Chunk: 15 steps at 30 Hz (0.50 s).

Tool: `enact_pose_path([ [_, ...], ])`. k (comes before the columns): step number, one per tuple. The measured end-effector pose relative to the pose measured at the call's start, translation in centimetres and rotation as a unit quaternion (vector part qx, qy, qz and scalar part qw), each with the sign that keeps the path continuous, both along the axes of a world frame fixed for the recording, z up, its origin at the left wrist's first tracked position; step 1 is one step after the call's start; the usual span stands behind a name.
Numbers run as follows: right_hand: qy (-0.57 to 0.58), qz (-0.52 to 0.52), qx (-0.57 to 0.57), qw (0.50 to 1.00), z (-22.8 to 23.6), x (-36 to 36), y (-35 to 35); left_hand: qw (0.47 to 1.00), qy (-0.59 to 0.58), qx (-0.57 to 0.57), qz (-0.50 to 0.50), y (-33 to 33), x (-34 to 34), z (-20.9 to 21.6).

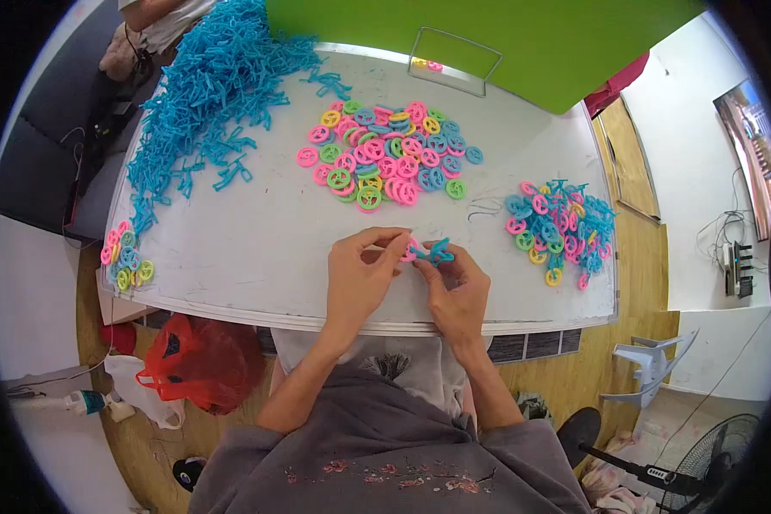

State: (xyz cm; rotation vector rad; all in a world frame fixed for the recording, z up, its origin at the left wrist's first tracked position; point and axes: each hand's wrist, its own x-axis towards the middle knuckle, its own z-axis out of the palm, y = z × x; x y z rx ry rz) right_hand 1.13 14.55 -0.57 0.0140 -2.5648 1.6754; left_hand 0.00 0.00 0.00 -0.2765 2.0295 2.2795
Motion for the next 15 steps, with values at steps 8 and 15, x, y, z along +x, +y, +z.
enact_pose_path([
  [8,0.067,0.052,-0.077,0.993,-1.1,-0.9,0.8,0.992,-0.002,0.1,-0.071,-1.6,0.6,0.3],
  [15,0.07,0.078,-0.029,0.994,-0.4,-0.9,0.9,0.998,0.011,0.034,-0.043,-1.4,0.9,-0.1],
])
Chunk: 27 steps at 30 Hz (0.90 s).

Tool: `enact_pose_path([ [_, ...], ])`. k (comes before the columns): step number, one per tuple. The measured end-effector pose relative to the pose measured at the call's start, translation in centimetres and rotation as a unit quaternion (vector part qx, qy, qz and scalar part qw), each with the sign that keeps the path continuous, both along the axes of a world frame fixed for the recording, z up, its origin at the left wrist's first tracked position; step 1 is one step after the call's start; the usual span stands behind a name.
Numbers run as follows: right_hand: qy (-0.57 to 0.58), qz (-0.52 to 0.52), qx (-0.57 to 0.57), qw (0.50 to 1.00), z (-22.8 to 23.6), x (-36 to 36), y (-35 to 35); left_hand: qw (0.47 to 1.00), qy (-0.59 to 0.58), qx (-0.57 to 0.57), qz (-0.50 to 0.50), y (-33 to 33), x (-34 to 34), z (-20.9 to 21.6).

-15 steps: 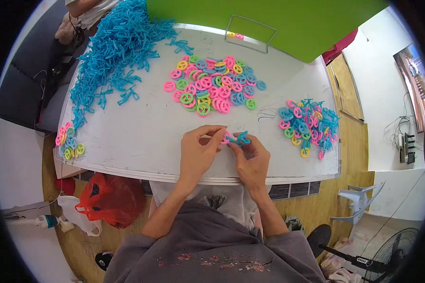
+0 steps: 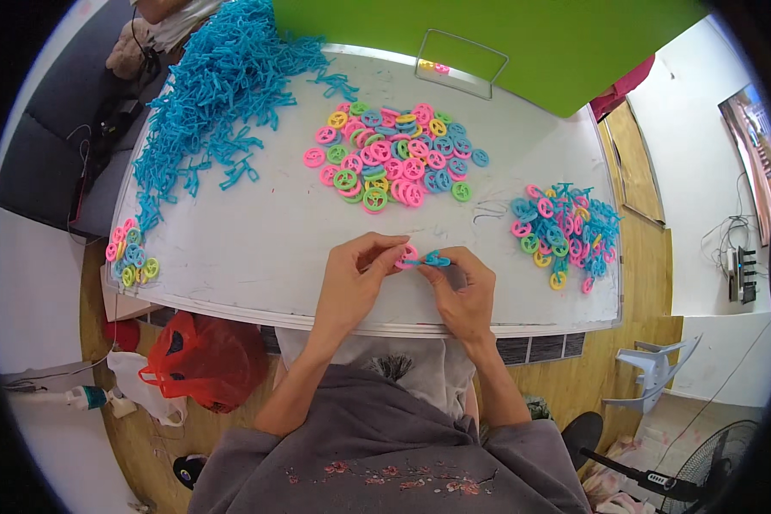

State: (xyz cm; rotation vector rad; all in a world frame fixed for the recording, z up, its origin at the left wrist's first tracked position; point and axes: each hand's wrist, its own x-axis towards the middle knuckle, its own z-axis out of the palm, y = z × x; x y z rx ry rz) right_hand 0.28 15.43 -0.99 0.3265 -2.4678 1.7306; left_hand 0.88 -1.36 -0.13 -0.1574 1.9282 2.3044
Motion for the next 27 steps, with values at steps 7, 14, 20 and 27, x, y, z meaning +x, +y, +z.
enact_pose_path([
  [7,-0.036,-0.051,-0.012,0.998,0.0,0.3,-0.5,0.999,-0.013,0.049,0.018,0.5,0.2,0.4],
  [14,-0.118,-0.065,-0.077,0.988,0.4,0.3,-0.3,0.998,-0.015,0.064,0.025,1.0,0.2,0.1],
  [20,-0.142,-0.068,-0.065,0.985,1.0,0.0,-0.2,0.997,-0.004,0.062,0.05,1.6,0.4,0.1],
  [27,-0.166,-0.075,-0.068,0.981,1.5,0.0,-0.5,0.997,-0.006,0.052,0.063,1.8,0.7,0.4],
])
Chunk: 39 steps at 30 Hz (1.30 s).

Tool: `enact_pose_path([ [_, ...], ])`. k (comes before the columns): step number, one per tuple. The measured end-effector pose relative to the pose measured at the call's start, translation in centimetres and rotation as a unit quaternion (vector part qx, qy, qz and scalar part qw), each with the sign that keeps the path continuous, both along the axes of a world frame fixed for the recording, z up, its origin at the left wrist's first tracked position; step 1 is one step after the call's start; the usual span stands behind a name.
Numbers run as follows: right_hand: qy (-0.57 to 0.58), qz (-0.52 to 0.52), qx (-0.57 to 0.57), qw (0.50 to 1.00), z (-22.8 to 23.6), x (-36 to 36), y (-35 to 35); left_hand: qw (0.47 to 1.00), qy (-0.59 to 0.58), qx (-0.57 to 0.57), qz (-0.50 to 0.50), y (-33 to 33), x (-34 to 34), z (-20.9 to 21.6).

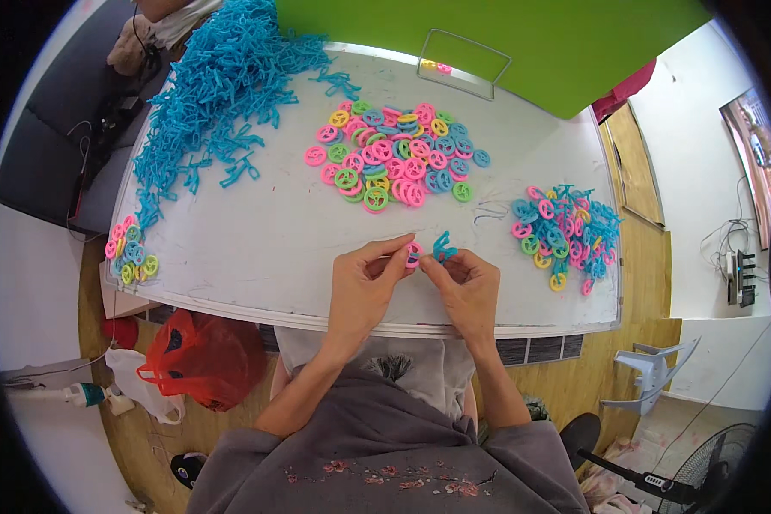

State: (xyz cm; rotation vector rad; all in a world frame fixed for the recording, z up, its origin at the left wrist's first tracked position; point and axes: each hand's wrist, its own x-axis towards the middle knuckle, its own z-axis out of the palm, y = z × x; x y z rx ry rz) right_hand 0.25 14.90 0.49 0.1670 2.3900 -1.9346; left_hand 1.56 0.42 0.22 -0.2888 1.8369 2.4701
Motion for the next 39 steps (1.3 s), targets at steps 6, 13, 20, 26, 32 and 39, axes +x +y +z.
enact_pose_path([
  [6,0.062,0.002,0.028,0.998,-1.5,0.1,0.1,0.997,-0.024,-0.07,0.005,-0.3,0.0,0.1],
  [13,0.146,0.057,0.03,0.987,-1.7,-0.1,0.9,0.999,-0.012,0.018,-0.048,-0.9,-0.3,-0.1],
  [20,0.278,0.093,0.064,0.954,-1.0,-0.4,1.1,0.993,-0.003,0.104,-0.055,-0.8,-0.3,0.2],
  [26,0.198,0.096,0.044,0.974,-0.5,0.0,0.7,0.999,0.012,0.024,-0.018,-1.0,-0.2,-0.2],
  [32,0.109,0.052,-0.144,0.982,-2.0,0.2,0.3,0.993,0.096,-0.021,0.067,0.6,0.5,0.0],
  [39,0.021,0.069,-0.226,0.971,-0.6,-0.2,1.2,0.989,0.123,-0.07,0.051,1.1,1.2,-0.1],
])
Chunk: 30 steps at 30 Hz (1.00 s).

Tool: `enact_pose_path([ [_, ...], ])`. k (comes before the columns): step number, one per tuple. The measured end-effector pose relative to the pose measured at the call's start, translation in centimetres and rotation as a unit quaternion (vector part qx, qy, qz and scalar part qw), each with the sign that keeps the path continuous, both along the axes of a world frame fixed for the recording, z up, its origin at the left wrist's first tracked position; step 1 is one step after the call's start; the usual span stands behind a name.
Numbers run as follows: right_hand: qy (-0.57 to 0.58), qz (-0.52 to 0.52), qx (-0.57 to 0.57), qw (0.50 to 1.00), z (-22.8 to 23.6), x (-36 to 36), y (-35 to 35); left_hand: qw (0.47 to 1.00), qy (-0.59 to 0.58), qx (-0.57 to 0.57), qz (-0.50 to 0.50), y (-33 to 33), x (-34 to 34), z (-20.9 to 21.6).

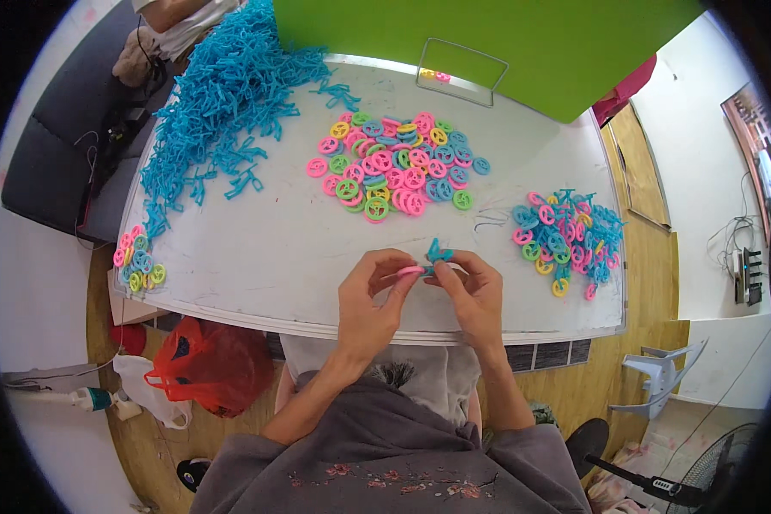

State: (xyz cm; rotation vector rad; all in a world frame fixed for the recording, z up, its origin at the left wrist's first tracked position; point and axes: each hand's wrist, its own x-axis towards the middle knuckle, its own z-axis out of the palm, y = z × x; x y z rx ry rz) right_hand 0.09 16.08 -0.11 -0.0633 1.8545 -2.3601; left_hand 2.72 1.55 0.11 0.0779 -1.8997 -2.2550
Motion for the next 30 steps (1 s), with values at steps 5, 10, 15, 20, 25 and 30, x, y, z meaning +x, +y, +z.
enact_pose_path([
  [5,0.128,0.058,0.235,0.962,0.9,-0.5,1.1,0.983,0.086,-0.164,-0.006,-0.7,-0.7,0.8],
  [10,0.102,-0.044,0.141,0.984,2.8,0.0,-1.3,0.998,-0.015,0.06,-0.016,0.0,-0.5,0.5],
  [15,0.039,-0.021,0.099,0.994,-0.3,0.2,0.8,0.994,-0.07,0.074,-0.045,0.7,0.0,0.4],
  [20,0.025,-0.082,0.066,0.994,0.3,-0.1,0.8,0.904,0.095,-0.396,0.128,-4.1,-5.0,0.3],
  [25,0.001,-0.074,0.063,0.995,-0.4,-0.4,0.7,0.81,0.239,-0.536,-0.008,-4.4,-9.5,0.7],
  [30,0.007,-0.086,0.059,0.995,-0.7,-0.3,1.2,0.736,0.315,-0.595,-0.074,-3.8,-10.4,-0.4],
])
